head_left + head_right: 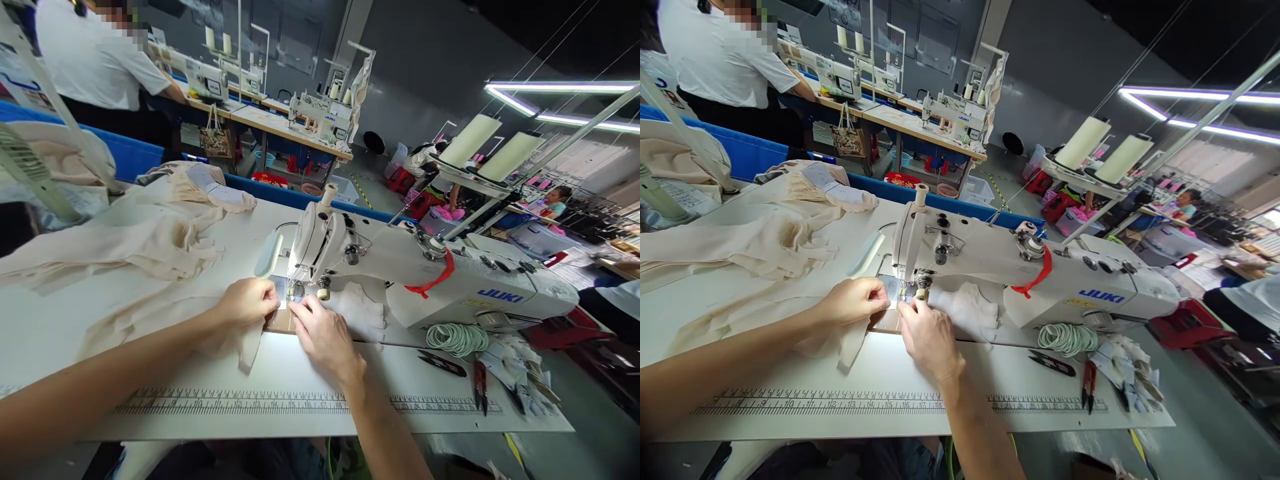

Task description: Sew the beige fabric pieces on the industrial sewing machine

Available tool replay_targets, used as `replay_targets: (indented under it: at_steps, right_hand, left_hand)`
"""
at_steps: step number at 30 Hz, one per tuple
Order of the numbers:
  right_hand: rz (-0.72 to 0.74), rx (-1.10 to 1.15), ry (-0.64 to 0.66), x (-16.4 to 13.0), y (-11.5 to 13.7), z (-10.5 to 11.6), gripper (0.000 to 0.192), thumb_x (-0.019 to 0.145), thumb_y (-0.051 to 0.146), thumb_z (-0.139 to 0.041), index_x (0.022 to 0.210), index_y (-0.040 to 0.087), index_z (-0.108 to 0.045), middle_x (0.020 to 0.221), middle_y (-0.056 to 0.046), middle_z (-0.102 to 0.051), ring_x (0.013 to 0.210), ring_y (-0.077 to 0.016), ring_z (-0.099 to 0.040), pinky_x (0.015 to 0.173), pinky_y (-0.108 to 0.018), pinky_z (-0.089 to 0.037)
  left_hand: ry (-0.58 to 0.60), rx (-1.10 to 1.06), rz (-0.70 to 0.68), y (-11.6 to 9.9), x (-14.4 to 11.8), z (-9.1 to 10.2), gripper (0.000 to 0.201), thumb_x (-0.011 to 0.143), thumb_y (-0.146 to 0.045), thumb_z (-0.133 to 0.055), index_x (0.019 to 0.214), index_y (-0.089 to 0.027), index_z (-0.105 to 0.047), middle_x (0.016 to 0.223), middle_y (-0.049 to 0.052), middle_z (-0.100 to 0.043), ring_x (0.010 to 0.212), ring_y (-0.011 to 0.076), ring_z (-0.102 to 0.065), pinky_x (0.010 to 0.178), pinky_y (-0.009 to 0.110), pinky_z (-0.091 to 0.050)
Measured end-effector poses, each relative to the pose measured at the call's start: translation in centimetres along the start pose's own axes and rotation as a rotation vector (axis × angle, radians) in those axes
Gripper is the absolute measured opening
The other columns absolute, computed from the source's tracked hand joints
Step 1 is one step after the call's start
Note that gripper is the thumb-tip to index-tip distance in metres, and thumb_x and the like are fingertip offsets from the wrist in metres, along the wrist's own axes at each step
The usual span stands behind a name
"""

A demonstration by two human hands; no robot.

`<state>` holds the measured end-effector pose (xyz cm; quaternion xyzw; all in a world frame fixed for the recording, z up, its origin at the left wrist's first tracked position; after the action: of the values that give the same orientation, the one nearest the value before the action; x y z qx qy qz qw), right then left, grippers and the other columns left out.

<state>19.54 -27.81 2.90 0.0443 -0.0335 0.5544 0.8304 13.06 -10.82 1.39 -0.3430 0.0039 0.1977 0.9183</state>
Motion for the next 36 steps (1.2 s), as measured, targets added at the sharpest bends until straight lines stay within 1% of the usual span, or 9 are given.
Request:
replay_targets:
  at_steps: [11, 14, 16, 18, 20, 22, 26, 32, 36]
  right_hand:
    - [0.067, -0.085, 0.036, 0.1, 0.7, -0.6, 0.032, 0.096, 0.019, -0.051, 0.125, 0.027, -0.063, 0.105, -0.004, -0.061, 0.068, -0.0131, -0.053, 0.054, -0.027, -0.035]
    - [0.073, -0.114, 0.039, 0.1, 0.9, -0.8, 0.039, 0.094, 0.016, -0.052, 0.131, 0.027, -0.061, 0.107, -0.006, -0.062, 0.069, -0.0147, -0.055, 0.055, -0.028, -0.037]
    - [0.075, -0.109, 0.025, 0.1, 0.9, -0.8, 0.039, 0.094, 0.016, -0.052, 0.131, 0.027, -0.061, 0.107, -0.006, -0.063, 0.068, -0.0150, -0.055, 0.055, -0.028, -0.039]
    - [0.078, -0.098, 0.005, 0.2, 1.0, -0.7, 0.034, 0.094, 0.016, -0.052, 0.125, 0.025, -0.064, 0.105, -0.007, -0.063, 0.067, -0.0147, -0.054, 0.055, -0.028, -0.040]
    - [0.078, -0.091, -0.003, 0.2, 1.0, -0.6, 0.027, 0.093, 0.016, -0.053, 0.115, 0.022, -0.067, 0.103, -0.007, -0.063, 0.066, -0.0141, -0.054, 0.056, -0.027, -0.041]
    - [0.073, -0.087, -0.003, 0.2, 1.0, -0.5, 0.022, 0.092, 0.016, -0.053, 0.107, 0.021, -0.068, 0.102, -0.006, -0.063, 0.065, -0.0135, -0.054, 0.056, -0.027, -0.040]
    - [0.069, -0.087, 0.002, 0.1, 1.2, -0.4, 0.027, 0.093, 0.016, -0.053, 0.115, 0.023, -0.067, 0.104, -0.006, -0.064, 0.066, -0.0135, -0.055, 0.055, -0.026, -0.040]
    - [0.068, -0.077, -0.033, 0.2, 0.9, -0.5, 0.032, 0.095, 0.017, -0.051, 0.123, 0.025, -0.065, 0.102, -0.005, -0.064, 0.066, -0.0136, -0.056, 0.055, -0.027, -0.041]
    - [-0.049, -0.021, -0.102, 0.4, -0.8, 0.0, 0.030, 0.098, 0.014, -0.047, 0.113, 0.024, -0.070, 0.094, -0.004, -0.068, 0.067, -0.0145, -0.060, 0.057, -0.027, -0.042]
  left_hand:
    - [0.053, 0.007, -0.004, -0.4, 0.1, 0.3, 0.015, 0.078, -0.029, -0.053, 0.066, -0.022, -0.058, 0.073, -0.001, -0.072, 0.072, 0.0192, -0.064, 0.062, 0.027, -0.038]
    - [0.062, 0.115, -0.027, -0.9, -0.1, 1.0, 0.014, 0.081, -0.029, -0.053, 0.073, -0.022, -0.062, 0.078, -0.001, -0.072, 0.072, 0.0185, -0.063, 0.063, 0.028, -0.039]
    - [-0.029, 0.291, -0.107, -1.5, -0.7, 1.4, 0.012, 0.083, -0.026, -0.053, 0.079, -0.021, -0.063, 0.088, 0.002, -0.072, 0.074, 0.0195, -0.063, 0.063, 0.029, -0.040]
    - [-0.121, 0.450, -0.297, -2.2, -1.9, 1.0, 0.012, 0.084, -0.020, -0.053, 0.081, -0.019, -0.064, 0.096, 0.008, -0.071, 0.079, 0.0226, -0.062, 0.066, 0.032, -0.044]
    - [-0.181, 0.507, -0.533, -2.4, -3.4, -0.3, 0.015, 0.086, -0.012, -0.050, 0.084, -0.017, -0.064, 0.101, 0.011, -0.069, 0.086, 0.0254, -0.063, 0.073, 0.035, -0.048]
    - [-0.250, 0.495, -0.689, -2.1, -4.8, -1.8, 0.020, 0.087, -0.008, -0.047, 0.092, -0.016, -0.065, 0.102, 0.012, -0.068, 0.092, 0.0260, -0.063, 0.080, 0.037, -0.052]
    - [-0.375, 0.456, -0.728, -0.7, -5.8, -3.6, 0.024, 0.090, -0.009, -0.046, 0.106, -0.012, -0.063, 0.104, 0.014, -0.067, 0.094, 0.0264, -0.063, 0.081, 0.039, -0.056]
    - [-0.317, 0.387, -0.744, -0.2, -4.9, -3.1, 0.026, 0.093, -0.010, -0.042, 0.107, -0.013, -0.064, 0.100, 0.012, -0.067, 0.095, 0.0244, -0.063, 0.084, 0.037, -0.058]
    - [-0.295, 0.423, -0.762, 0.0, -3.9, -2.7, 0.028, 0.096, -0.013, -0.040, 0.105, -0.013, -0.066, 0.103, 0.014, -0.068, 0.098, 0.0259, -0.062, 0.086, 0.038, -0.058]
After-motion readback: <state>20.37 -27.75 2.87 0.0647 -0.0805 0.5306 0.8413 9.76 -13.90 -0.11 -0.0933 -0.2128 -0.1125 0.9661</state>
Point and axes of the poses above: each hand's wrist, its own x-axis towards the middle knuckle, its own z-axis out of the back of the hand, y = z × x, the point moved 3 cm from there along x, towards the middle knuckle
